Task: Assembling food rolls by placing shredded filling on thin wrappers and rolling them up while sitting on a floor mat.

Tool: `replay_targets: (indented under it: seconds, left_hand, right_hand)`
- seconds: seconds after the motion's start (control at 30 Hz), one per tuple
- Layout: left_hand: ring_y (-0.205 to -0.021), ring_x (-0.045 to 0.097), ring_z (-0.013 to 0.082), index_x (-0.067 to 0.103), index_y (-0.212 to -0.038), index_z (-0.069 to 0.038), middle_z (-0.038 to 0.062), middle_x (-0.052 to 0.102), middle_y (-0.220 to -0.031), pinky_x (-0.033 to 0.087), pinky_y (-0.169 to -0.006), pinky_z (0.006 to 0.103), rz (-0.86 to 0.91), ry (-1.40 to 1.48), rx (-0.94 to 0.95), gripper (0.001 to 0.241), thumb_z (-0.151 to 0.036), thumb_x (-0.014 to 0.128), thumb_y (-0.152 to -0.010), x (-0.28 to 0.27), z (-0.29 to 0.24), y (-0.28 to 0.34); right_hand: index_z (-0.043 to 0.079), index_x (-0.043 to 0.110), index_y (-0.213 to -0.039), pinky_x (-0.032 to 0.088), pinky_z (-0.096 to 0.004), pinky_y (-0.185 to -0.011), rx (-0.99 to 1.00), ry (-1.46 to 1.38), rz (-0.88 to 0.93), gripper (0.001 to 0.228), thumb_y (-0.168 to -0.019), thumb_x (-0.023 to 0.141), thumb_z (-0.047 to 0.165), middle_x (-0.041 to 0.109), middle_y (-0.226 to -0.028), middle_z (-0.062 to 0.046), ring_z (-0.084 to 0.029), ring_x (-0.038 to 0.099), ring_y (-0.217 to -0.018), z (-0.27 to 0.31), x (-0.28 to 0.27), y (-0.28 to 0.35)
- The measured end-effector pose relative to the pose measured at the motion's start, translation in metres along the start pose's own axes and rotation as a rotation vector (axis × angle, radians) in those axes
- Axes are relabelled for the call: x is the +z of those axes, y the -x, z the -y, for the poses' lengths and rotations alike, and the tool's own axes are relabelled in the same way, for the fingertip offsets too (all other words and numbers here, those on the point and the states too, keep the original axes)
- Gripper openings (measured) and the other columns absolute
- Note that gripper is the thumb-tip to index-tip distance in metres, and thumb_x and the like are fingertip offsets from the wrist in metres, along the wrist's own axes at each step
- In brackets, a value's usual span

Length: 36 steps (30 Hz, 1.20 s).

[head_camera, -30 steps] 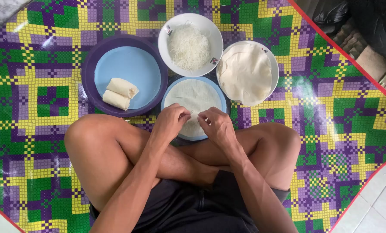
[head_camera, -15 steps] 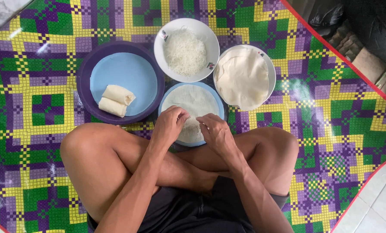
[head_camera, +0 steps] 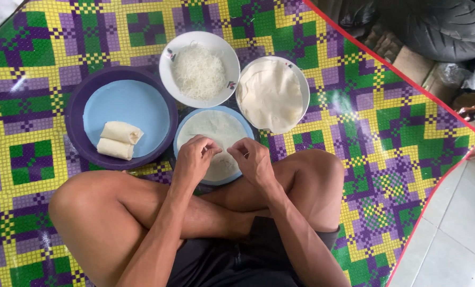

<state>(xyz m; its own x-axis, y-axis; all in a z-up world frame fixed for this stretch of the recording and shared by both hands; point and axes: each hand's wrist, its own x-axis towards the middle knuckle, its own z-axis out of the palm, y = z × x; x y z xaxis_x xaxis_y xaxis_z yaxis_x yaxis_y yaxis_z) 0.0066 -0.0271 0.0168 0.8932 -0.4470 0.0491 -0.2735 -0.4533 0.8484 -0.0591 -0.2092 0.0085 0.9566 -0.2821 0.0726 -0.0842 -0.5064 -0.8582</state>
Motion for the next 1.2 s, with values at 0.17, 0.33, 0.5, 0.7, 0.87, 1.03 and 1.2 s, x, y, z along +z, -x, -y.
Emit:
replay_targets:
  seconds: [0.17,0.33,0.5,0.7,0.87,1.03,1.2]
  left_hand:
    - [-0.068,0.070,0.0274,0.072,-0.087,-0.008,0.007,0.063,-0.075,0.058,-0.057,0.0363,0.001,0.000,0.010,0.019,-0.024,0.073,-0.098,0.004,0.002,-0.002]
    - [-0.066,0.069,0.0257,0.073,-0.087,-0.008,0.009,0.063,-0.074,0.057,-0.057,0.0356,-0.008,0.024,0.011,0.020,-0.025,0.074,-0.099,0.002,0.001,0.000]
    - [-0.067,0.069,0.0260,0.072,-0.086,-0.005,0.011,0.063,-0.075,0.057,-0.057,0.0344,-0.057,0.074,0.017,0.026,-0.027,0.085,-0.089,0.006,0.004,-0.001]
    - [-0.066,0.066,0.0258,0.072,-0.090,-0.004,0.010,0.059,-0.073,0.055,-0.054,0.0353,-0.039,0.055,-0.005,0.023,-0.019,0.066,-0.106,0.002,-0.007,-0.002]
    - [-0.077,0.070,0.0232,0.071,-0.095,-0.006,0.008,0.063,-0.084,0.058,-0.059,0.0315,-0.047,0.031,-0.016,0.011,-0.011,0.080,-0.092,0.007,-0.002,-0.001]
    - [-0.080,0.071,0.0246,0.075,-0.106,-0.011,0.008,0.065,-0.087,0.058,-0.061,0.0305,-0.052,0.060,0.025,0.010,-0.012,0.075,-0.096,0.008,-0.003,-0.003]
    - [-0.077,0.073,0.0297,0.074,-0.122,-0.005,0.016,0.074,-0.084,0.059,-0.063,0.0392,-0.029,0.177,-0.002,0.022,-0.013,0.060,-0.107,0.007,-0.009,-0.003]
  right_hand:
    - [0.013,0.072,-0.081,0.058,-0.035,-0.056,-0.013,0.033,0.014,0.015,-0.095,0.070,0.018,0.069,-0.066,-0.005,-0.025,0.069,-0.061,0.010,-0.001,0.004]
    - [0.014,0.074,-0.083,0.056,-0.036,-0.056,-0.051,0.016,-0.011,0.012,-0.095,0.071,0.017,0.068,-0.066,-0.007,-0.025,0.067,-0.060,0.009,-0.003,0.005]
    - [0.012,0.072,-0.081,0.053,-0.033,-0.056,-0.052,-0.013,-0.066,0.014,-0.088,0.080,0.021,0.066,-0.065,-0.006,-0.021,0.064,-0.059,0.005,-0.003,0.006]
    - [0.010,0.066,-0.081,0.051,-0.035,-0.051,0.007,-0.053,-0.105,0.024,-0.102,0.065,0.022,0.061,-0.056,-0.007,-0.022,0.059,-0.052,0.010,-0.002,0.004]
    - [0.007,0.065,-0.083,0.051,-0.032,-0.051,-0.038,-0.041,-0.154,0.019,-0.093,0.074,0.020,0.061,-0.062,-0.010,-0.023,0.062,-0.056,-0.001,0.002,0.005]
    - [0.005,0.074,-0.102,0.059,-0.031,-0.062,-0.024,-0.111,-0.224,0.015,-0.087,0.075,0.003,0.069,-0.082,-0.011,-0.024,0.070,-0.071,-0.004,-0.002,0.004]
    - [0.004,0.079,-0.108,0.062,-0.029,-0.067,0.079,-0.243,-0.189,0.027,-0.081,0.083,0.003,0.076,-0.079,-0.010,-0.020,0.074,-0.072,0.009,-0.008,0.004]
